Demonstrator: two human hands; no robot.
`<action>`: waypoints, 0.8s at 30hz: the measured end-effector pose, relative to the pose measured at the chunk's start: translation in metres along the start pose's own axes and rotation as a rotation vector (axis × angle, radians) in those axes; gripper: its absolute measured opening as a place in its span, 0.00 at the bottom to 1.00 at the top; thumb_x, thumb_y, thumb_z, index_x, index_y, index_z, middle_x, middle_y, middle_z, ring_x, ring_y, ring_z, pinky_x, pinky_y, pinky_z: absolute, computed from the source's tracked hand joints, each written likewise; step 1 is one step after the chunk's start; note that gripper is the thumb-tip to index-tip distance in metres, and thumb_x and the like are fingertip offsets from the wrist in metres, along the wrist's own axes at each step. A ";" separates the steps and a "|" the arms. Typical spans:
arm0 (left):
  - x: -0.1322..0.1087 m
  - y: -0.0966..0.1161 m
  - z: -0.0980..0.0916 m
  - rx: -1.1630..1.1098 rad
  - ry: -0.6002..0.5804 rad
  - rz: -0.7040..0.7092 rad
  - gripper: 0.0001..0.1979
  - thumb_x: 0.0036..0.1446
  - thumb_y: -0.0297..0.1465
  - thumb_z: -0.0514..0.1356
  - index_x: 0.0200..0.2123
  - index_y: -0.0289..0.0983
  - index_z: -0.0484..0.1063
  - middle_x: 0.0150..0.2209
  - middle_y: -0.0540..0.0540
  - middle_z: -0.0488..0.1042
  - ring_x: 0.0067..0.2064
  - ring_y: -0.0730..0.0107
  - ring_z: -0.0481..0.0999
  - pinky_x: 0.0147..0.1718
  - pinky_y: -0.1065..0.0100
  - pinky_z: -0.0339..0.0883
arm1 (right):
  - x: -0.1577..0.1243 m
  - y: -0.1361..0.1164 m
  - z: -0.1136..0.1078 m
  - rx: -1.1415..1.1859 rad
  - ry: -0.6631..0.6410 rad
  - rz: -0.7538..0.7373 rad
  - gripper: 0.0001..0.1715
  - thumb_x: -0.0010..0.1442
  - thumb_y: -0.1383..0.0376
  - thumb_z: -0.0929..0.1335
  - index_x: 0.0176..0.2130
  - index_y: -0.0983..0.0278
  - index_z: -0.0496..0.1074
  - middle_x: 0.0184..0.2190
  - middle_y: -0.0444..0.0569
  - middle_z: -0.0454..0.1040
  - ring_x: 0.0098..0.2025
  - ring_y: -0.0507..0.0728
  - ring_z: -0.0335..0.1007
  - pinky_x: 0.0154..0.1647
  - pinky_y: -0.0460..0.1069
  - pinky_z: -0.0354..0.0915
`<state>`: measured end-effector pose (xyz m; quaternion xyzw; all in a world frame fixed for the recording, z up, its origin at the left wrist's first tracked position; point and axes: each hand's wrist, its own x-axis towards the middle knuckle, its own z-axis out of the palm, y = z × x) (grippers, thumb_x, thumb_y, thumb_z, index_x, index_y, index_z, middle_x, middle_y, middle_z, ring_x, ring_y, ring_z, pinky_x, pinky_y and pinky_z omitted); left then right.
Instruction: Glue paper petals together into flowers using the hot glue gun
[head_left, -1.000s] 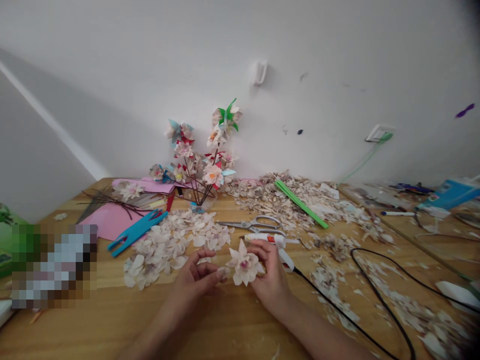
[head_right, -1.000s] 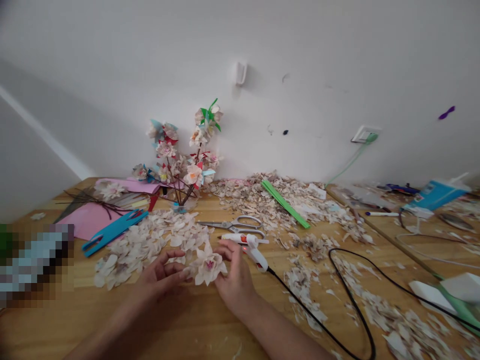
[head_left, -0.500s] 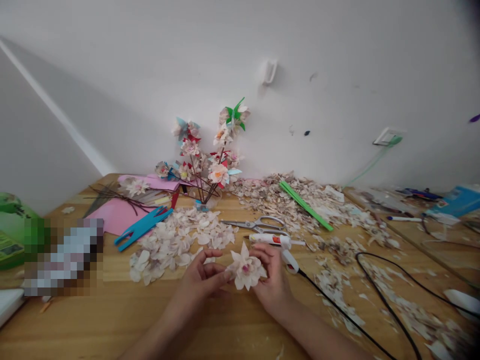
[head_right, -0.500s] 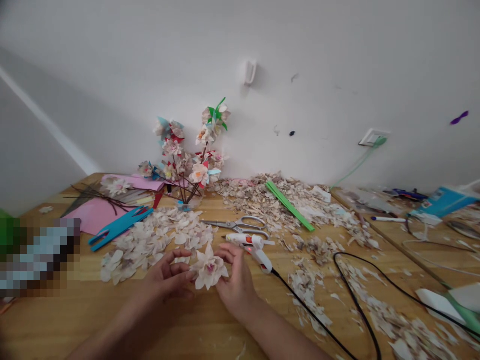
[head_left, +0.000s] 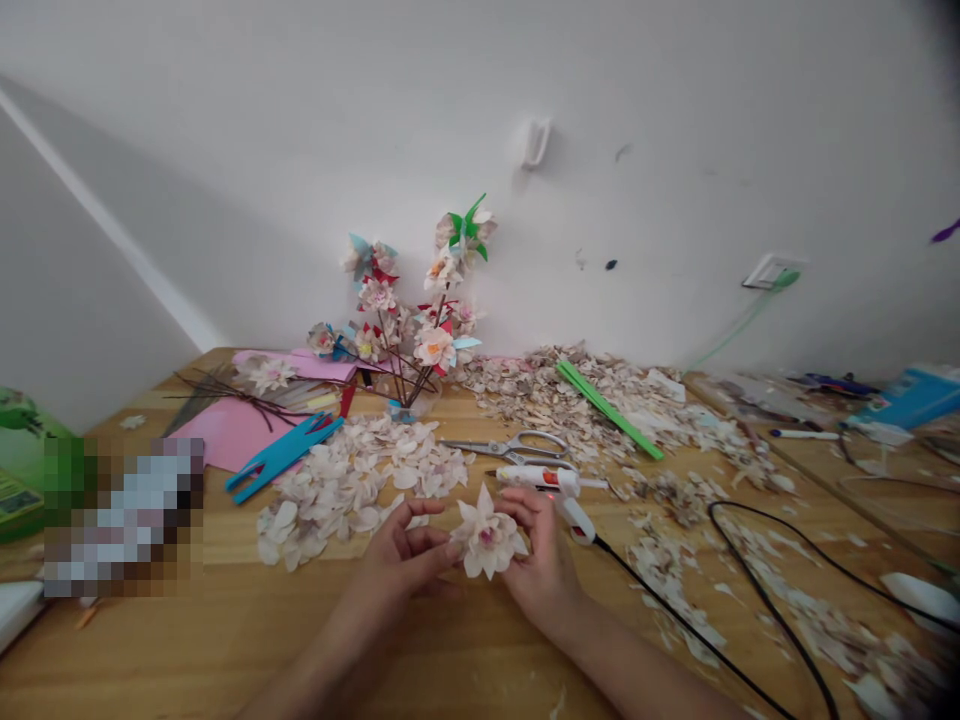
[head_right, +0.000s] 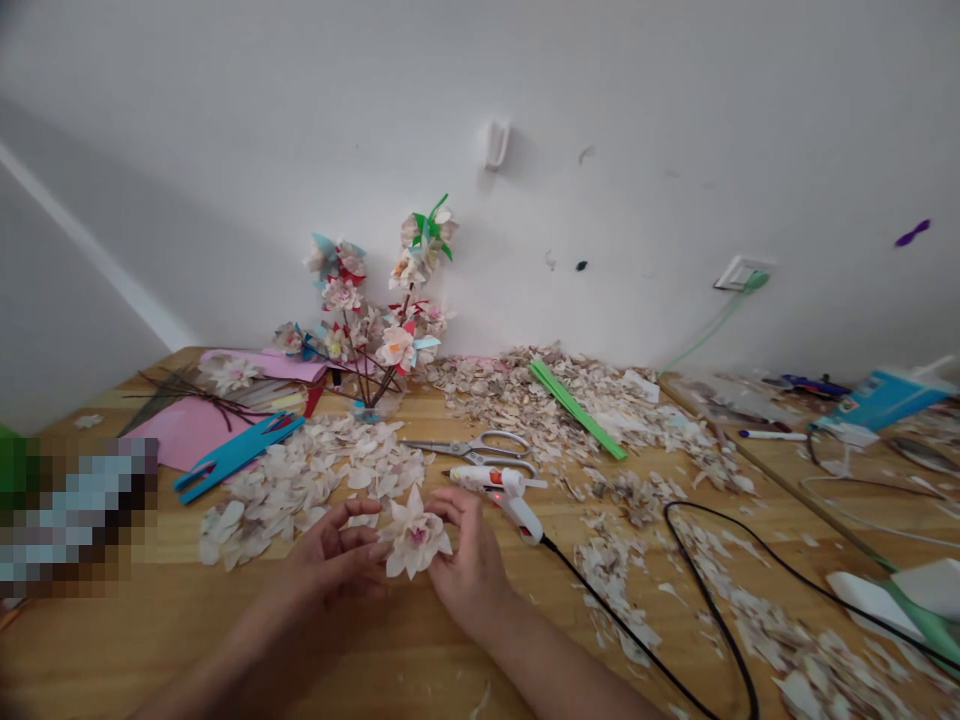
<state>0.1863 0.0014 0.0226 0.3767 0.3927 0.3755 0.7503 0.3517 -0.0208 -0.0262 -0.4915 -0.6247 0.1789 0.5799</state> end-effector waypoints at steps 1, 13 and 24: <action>0.000 0.000 0.000 -0.004 -0.002 -0.001 0.25 0.34 0.31 0.70 0.36 0.37 0.63 0.22 0.53 0.74 0.27 0.70 0.74 0.23 0.67 0.72 | 0.000 -0.001 0.000 0.005 0.000 0.004 0.24 0.49 0.68 0.69 0.45 0.61 0.58 0.35 0.52 0.75 0.38 0.60 0.76 0.36 0.52 0.73; -0.001 0.003 0.001 -0.126 0.009 -0.051 0.19 0.46 0.33 0.61 0.43 0.36 0.64 0.32 0.42 0.79 0.35 0.61 0.77 0.25 0.66 0.70 | 0.002 0.001 -0.002 -0.056 0.042 0.007 0.26 0.47 0.71 0.68 0.45 0.60 0.58 0.36 0.51 0.75 0.39 0.58 0.75 0.38 0.52 0.71; -0.002 0.002 -0.003 -0.161 -0.046 -0.073 0.29 0.45 0.30 0.61 0.53 0.35 0.61 0.38 0.38 0.78 0.40 0.55 0.77 0.27 0.63 0.71 | 0.008 -0.007 -0.005 -0.242 0.024 -0.018 0.23 0.47 0.73 0.64 0.44 0.61 0.59 0.39 0.55 0.75 0.40 0.62 0.76 0.38 0.56 0.72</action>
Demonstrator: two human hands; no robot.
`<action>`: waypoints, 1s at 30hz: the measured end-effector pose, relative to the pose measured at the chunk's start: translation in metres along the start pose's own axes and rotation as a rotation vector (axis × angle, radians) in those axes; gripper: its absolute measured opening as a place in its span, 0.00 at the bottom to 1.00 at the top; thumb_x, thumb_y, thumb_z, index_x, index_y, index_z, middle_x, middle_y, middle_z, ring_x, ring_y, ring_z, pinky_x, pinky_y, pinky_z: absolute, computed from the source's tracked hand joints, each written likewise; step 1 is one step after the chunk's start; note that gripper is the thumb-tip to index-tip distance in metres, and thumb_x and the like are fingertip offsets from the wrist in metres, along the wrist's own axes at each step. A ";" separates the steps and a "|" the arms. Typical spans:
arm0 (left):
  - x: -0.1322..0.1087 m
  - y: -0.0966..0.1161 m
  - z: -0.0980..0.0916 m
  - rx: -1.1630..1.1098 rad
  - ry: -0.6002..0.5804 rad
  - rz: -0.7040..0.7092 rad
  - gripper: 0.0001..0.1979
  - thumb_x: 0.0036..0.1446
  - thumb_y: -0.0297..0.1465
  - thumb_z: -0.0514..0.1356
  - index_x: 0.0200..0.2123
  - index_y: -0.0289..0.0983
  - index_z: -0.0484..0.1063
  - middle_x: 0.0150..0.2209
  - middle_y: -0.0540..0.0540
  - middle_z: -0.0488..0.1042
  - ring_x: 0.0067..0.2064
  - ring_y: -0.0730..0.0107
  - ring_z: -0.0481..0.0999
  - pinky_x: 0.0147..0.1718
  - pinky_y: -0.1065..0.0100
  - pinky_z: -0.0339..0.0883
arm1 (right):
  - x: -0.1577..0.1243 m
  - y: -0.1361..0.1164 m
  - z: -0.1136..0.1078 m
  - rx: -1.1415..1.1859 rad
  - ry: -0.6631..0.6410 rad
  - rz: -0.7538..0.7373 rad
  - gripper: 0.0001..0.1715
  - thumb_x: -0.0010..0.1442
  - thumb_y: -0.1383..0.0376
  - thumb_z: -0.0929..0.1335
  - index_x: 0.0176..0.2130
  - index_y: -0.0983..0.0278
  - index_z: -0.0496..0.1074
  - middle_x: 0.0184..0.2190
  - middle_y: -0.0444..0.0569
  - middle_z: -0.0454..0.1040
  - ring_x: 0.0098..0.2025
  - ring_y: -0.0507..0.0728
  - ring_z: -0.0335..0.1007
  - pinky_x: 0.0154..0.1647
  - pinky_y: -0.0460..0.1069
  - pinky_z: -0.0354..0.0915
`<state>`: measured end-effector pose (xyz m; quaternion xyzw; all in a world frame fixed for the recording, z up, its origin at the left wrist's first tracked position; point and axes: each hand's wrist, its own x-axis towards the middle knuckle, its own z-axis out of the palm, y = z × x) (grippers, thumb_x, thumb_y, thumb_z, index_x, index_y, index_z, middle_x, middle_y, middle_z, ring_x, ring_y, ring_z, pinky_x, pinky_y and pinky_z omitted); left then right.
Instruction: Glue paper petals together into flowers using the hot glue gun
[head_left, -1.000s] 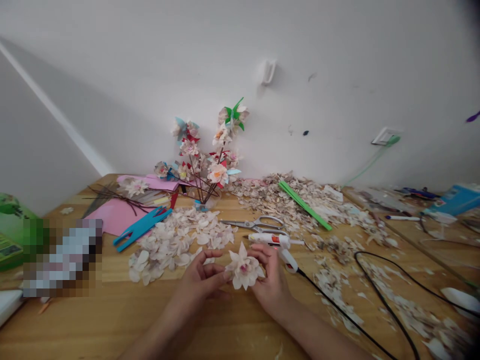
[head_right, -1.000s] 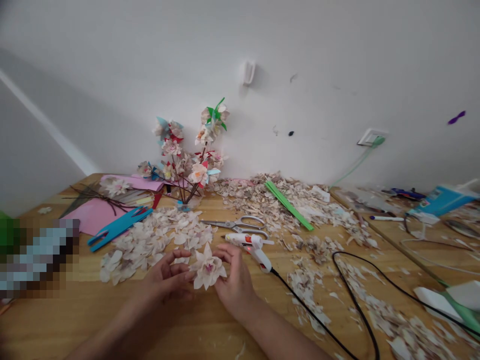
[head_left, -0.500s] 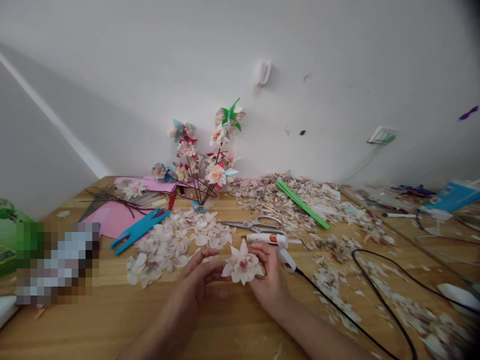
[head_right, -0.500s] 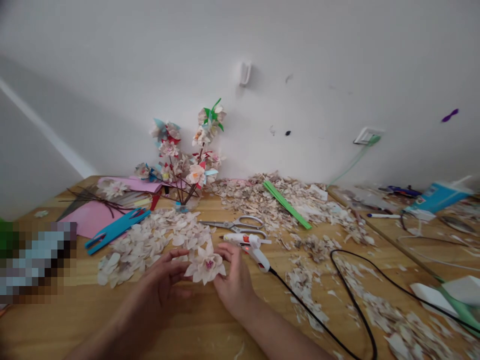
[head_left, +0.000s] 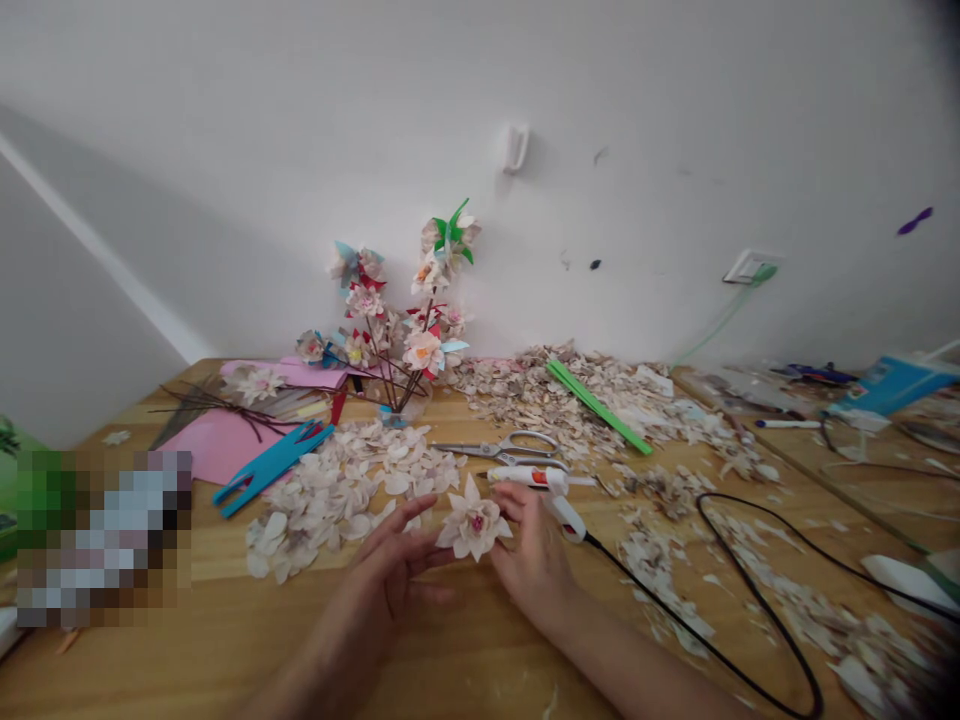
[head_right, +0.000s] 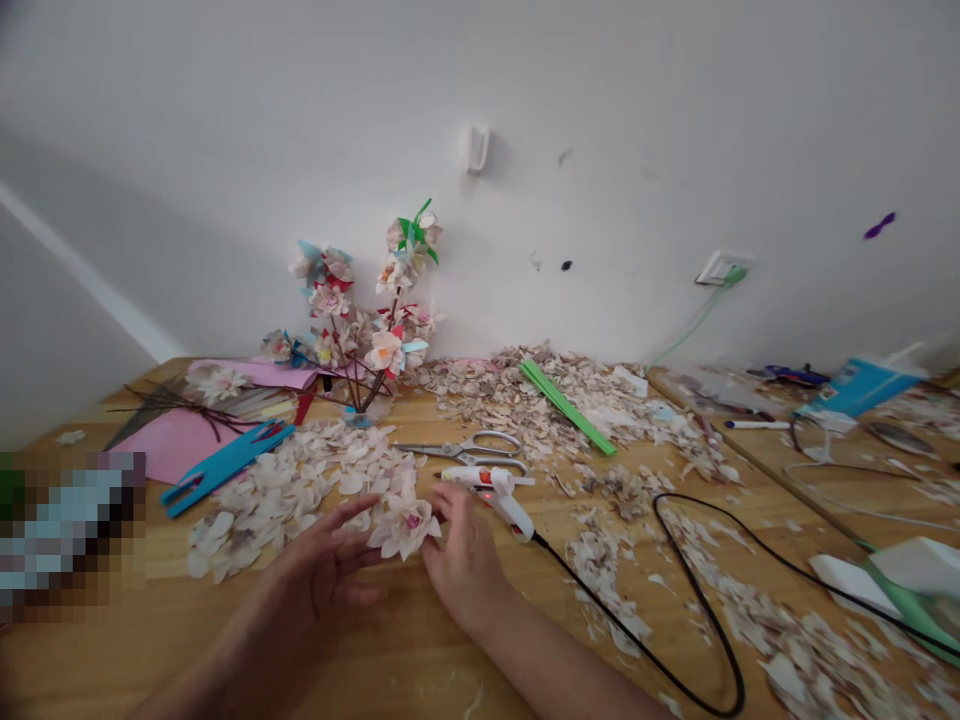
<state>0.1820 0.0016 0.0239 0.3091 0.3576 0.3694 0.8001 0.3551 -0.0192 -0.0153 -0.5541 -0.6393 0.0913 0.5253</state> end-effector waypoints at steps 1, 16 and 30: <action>0.000 0.000 0.000 0.002 -0.002 -0.002 0.30 0.45 0.29 0.61 0.53 0.35 0.60 0.39 0.38 0.78 0.41 0.55 0.76 0.27 0.63 0.71 | 0.000 0.000 0.000 -0.007 -0.007 0.001 0.23 0.47 0.73 0.64 0.44 0.62 0.59 0.39 0.55 0.75 0.40 0.62 0.76 0.38 0.56 0.72; 0.000 0.000 0.000 -0.012 -0.031 0.003 0.29 0.47 0.27 0.58 0.54 0.35 0.56 0.39 0.38 0.77 0.40 0.56 0.76 0.27 0.62 0.71 | -0.001 0.005 0.000 -0.070 -0.102 -0.021 0.27 0.47 0.75 0.64 0.48 0.63 0.59 0.42 0.54 0.75 0.44 0.62 0.74 0.42 0.57 0.71; 0.005 -0.001 -0.009 0.120 -0.145 0.021 0.31 0.40 0.27 0.61 0.50 0.42 0.59 0.44 0.37 0.75 0.49 0.47 0.71 0.29 0.59 0.71 | 0.000 0.003 0.000 -0.091 -0.151 -0.066 0.31 0.45 0.77 0.63 0.50 0.64 0.57 0.42 0.55 0.75 0.45 0.63 0.73 0.43 0.58 0.70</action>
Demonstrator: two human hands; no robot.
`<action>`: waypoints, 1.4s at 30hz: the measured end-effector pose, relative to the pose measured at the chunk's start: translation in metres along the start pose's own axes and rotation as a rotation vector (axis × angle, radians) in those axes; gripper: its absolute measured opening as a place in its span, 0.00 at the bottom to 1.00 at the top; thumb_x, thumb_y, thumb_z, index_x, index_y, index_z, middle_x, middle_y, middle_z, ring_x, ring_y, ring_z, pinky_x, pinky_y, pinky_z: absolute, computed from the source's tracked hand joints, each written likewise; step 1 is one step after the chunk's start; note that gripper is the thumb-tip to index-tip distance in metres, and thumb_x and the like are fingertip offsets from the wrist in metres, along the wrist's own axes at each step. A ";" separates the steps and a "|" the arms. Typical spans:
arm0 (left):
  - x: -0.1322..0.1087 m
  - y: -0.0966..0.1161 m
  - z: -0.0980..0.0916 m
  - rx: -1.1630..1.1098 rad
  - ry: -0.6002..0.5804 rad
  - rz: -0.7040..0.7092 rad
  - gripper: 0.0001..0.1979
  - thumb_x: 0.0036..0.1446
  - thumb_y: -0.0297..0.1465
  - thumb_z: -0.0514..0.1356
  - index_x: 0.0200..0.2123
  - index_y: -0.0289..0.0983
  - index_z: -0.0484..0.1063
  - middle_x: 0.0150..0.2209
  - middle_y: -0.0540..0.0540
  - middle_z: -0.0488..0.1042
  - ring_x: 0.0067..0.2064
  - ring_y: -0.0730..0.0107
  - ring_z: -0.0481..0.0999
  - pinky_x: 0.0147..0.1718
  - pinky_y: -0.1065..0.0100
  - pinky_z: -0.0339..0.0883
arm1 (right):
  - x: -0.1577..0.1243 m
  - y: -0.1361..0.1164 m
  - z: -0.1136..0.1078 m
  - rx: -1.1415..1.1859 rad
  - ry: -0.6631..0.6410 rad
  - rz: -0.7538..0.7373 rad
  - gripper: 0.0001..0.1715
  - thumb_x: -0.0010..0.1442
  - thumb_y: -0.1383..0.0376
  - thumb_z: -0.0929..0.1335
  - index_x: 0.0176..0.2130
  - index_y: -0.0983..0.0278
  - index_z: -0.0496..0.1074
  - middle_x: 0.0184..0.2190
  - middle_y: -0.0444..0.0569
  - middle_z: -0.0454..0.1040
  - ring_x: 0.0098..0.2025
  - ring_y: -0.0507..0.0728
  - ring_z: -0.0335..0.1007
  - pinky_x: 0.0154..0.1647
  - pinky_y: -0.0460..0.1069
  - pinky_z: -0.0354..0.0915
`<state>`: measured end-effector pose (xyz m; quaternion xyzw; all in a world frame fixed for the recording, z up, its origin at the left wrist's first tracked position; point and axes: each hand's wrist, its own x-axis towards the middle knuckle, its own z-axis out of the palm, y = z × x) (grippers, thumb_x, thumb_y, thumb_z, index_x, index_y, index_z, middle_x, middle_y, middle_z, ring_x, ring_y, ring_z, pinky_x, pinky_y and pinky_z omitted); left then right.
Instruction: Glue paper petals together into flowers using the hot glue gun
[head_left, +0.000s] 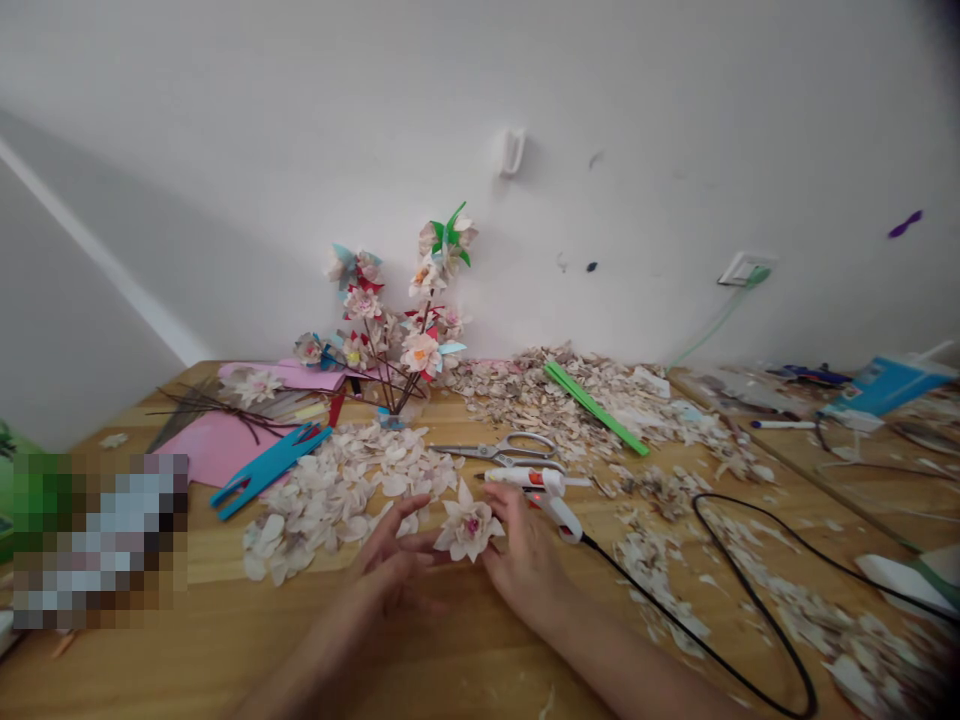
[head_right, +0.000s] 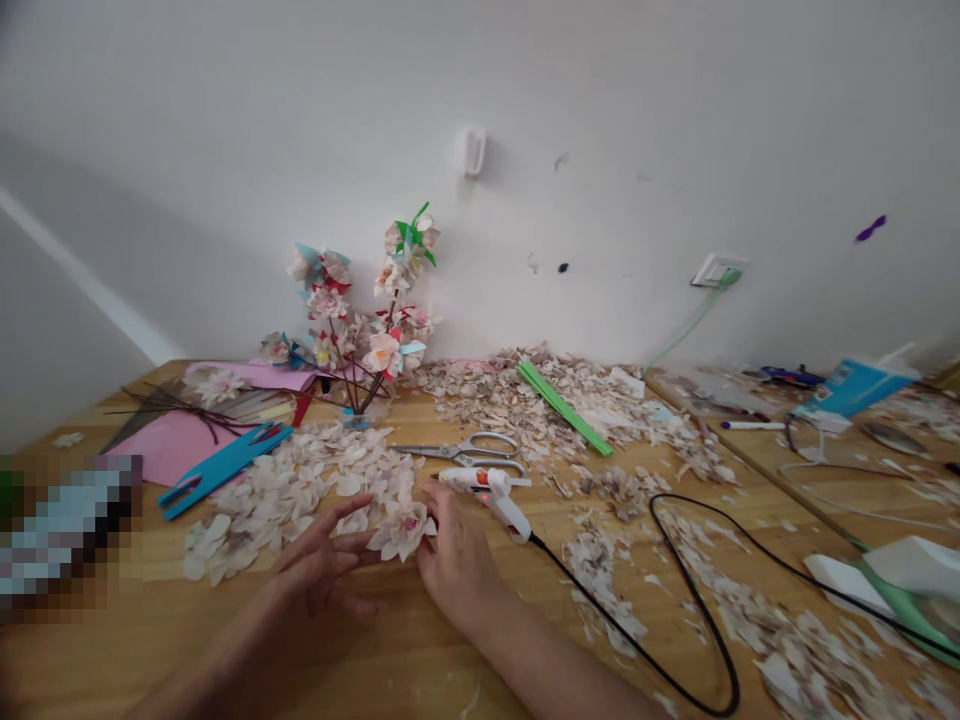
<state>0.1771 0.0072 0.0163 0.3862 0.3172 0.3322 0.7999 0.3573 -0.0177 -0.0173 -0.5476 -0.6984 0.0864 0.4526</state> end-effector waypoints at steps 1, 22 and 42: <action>0.000 0.000 -0.001 0.010 -0.010 -0.009 0.32 0.38 0.23 0.60 0.50 0.42 0.59 0.43 0.38 0.76 0.49 0.48 0.71 0.29 0.59 0.71 | 0.000 -0.001 0.000 -0.005 -0.010 0.004 0.31 0.45 0.78 0.63 0.49 0.64 0.57 0.42 0.55 0.75 0.45 0.62 0.73 0.43 0.58 0.70; 0.002 -0.002 -0.004 -0.023 0.048 -0.067 0.37 0.29 0.16 0.54 0.48 0.41 0.60 0.34 0.45 0.73 0.43 0.53 0.73 0.30 0.61 0.68 | 0.000 -0.003 0.000 -0.060 -0.096 0.038 0.34 0.45 0.79 0.63 0.51 0.61 0.57 0.44 0.54 0.73 0.46 0.62 0.71 0.45 0.57 0.68; -0.007 0.024 -0.005 -0.430 -0.015 -0.161 0.17 0.37 0.17 0.52 0.35 0.28 0.69 0.40 0.36 0.77 0.46 0.58 0.76 0.52 0.58 0.63 | -0.003 0.001 0.002 -0.029 0.072 -0.045 0.29 0.53 0.72 0.63 0.54 0.65 0.53 0.37 0.53 0.75 0.38 0.60 0.73 0.39 0.55 0.70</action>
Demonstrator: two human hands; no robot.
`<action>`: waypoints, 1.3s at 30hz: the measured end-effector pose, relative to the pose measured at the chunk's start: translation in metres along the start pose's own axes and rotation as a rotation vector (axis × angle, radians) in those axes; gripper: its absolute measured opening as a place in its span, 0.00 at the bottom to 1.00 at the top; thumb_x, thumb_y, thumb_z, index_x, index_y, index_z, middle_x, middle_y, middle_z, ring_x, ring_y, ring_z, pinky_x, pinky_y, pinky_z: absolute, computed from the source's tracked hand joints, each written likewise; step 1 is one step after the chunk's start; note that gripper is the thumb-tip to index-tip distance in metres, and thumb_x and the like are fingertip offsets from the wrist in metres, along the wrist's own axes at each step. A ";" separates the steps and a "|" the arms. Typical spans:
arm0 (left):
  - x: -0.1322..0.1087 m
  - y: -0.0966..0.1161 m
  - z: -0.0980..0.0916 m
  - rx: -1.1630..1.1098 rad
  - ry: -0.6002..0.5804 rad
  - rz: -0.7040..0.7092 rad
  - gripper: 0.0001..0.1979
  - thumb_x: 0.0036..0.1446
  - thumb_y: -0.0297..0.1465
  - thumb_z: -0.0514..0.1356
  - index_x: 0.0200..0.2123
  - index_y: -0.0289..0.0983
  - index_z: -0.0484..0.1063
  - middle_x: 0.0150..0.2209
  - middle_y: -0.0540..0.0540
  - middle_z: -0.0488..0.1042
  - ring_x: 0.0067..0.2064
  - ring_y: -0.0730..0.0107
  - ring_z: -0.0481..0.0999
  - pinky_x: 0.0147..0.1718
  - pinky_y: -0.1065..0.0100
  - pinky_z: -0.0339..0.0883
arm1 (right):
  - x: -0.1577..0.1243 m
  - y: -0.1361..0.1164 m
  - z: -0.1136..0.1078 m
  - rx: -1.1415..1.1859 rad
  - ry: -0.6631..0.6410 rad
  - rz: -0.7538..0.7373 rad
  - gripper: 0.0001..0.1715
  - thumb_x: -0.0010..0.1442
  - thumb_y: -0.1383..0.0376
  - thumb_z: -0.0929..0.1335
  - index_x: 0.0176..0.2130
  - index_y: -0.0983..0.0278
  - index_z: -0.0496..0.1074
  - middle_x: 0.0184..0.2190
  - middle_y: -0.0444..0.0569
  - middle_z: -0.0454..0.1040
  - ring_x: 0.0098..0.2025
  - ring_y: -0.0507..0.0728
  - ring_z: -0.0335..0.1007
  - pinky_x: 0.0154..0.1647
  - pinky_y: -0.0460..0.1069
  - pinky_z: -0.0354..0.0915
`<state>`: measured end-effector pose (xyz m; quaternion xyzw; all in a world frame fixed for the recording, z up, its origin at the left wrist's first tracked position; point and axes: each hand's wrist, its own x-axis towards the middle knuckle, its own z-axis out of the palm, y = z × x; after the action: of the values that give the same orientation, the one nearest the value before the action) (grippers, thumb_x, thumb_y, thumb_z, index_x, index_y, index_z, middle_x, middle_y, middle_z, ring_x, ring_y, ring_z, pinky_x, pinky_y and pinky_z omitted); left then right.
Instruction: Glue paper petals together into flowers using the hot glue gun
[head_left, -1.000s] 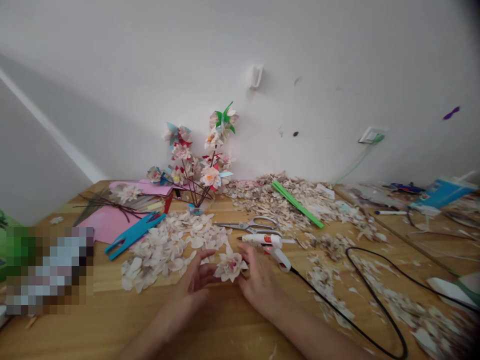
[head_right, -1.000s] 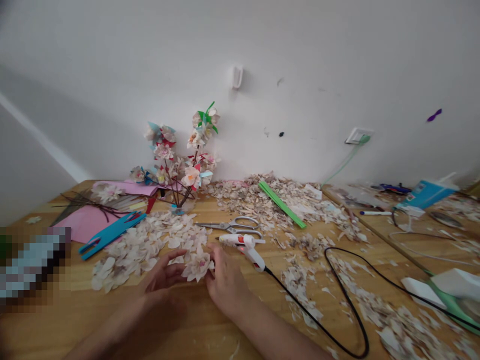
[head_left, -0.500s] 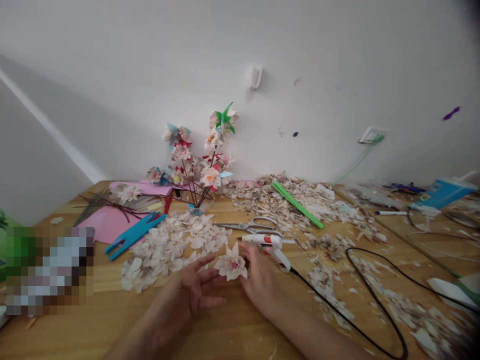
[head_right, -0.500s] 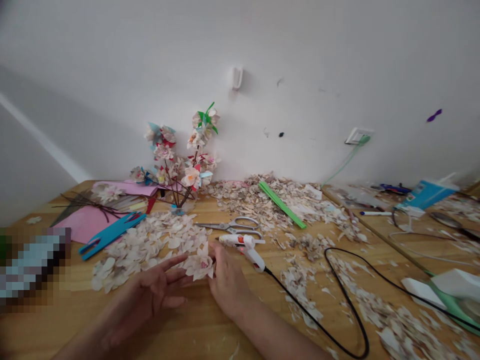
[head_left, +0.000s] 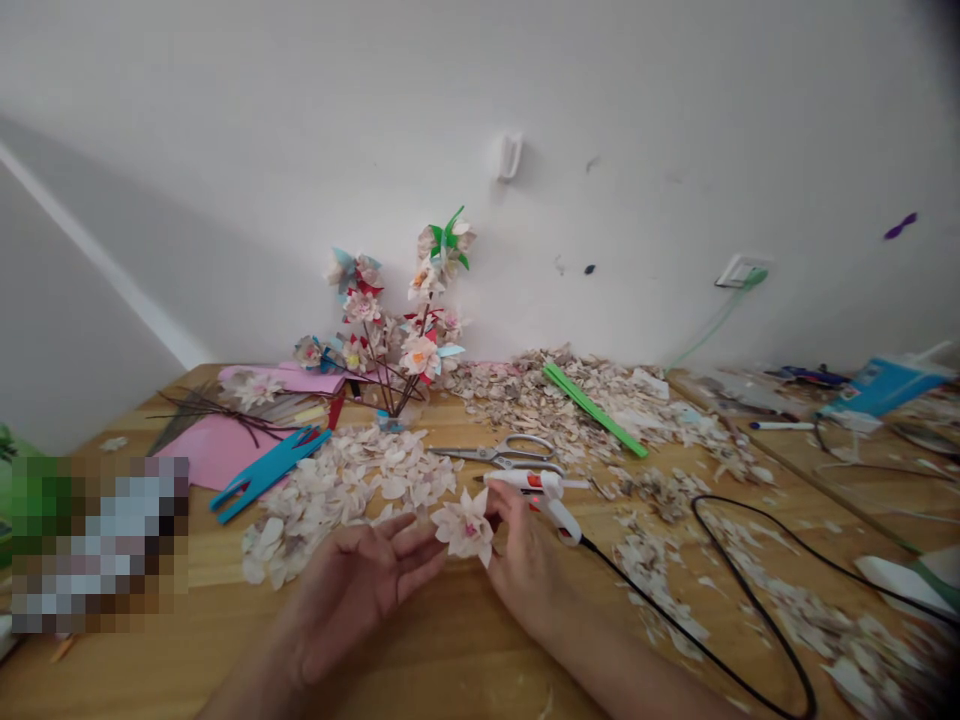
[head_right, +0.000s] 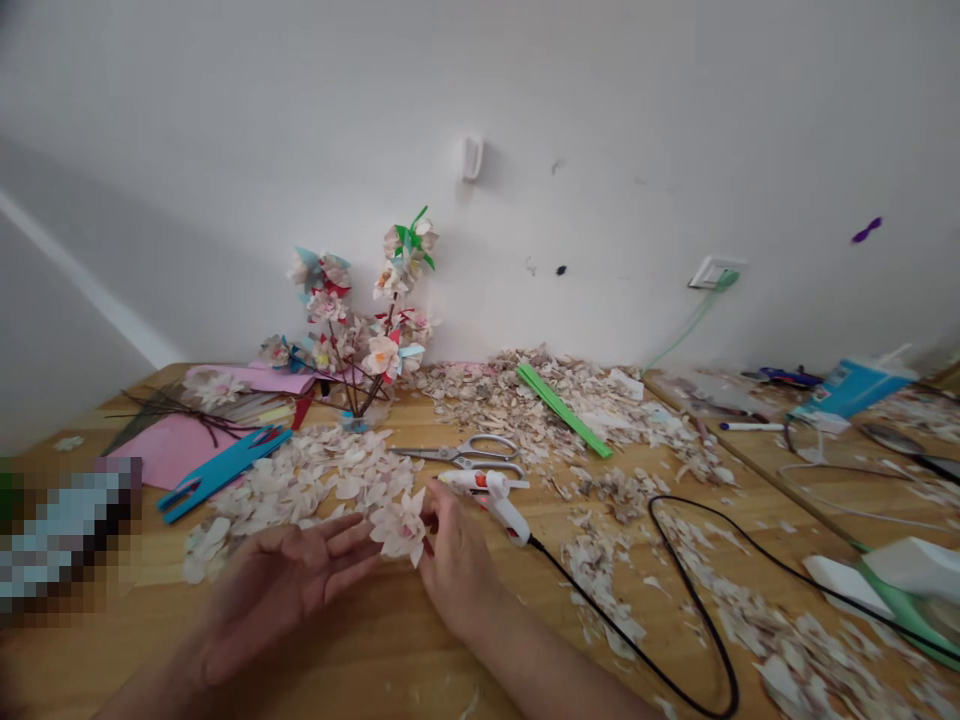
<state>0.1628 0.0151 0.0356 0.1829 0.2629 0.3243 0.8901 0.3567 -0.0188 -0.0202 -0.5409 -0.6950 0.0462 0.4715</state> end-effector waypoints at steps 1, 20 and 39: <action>-0.001 0.004 0.000 0.001 0.042 0.050 0.18 0.38 0.18 0.52 0.37 0.29 0.68 0.43 0.35 0.76 0.48 0.57 0.74 0.52 0.58 0.64 | -0.001 0.000 0.000 0.002 -0.019 0.016 0.31 0.52 0.73 0.63 0.55 0.65 0.52 0.38 0.53 0.75 0.39 0.60 0.73 0.40 0.55 0.70; 0.018 0.025 -0.022 0.325 0.601 0.661 0.13 0.42 0.18 0.57 0.34 0.35 0.68 0.40 0.42 0.74 0.39 0.66 0.76 0.31 0.68 0.74 | 0.002 -0.010 0.004 0.162 -0.432 0.343 0.41 0.48 0.76 0.66 0.59 0.63 0.50 0.35 0.48 0.77 0.36 0.58 0.74 0.38 0.53 0.68; 0.016 0.036 -0.035 0.411 0.626 0.777 0.13 0.41 0.23 0.60 0.34 0.37 0.67 0.41 0.43 0.73 0.42 0.63 0.74 0.34 0.66 0.72 | 0.006 -0.001 -0.003 0.795 -0.424 0.635 0.33 0.46 0.75 0.60 0.52 0.59 0.55 0.36 0.46 0.77 0.37 0.55 0.76 0.43 0.55 0.68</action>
<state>0.1350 0.0575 0.0202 0.3315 0.4868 0.6106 0.5294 0.3584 -0.0153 -0.0145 -0.4830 -0.5064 0.5530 0.4522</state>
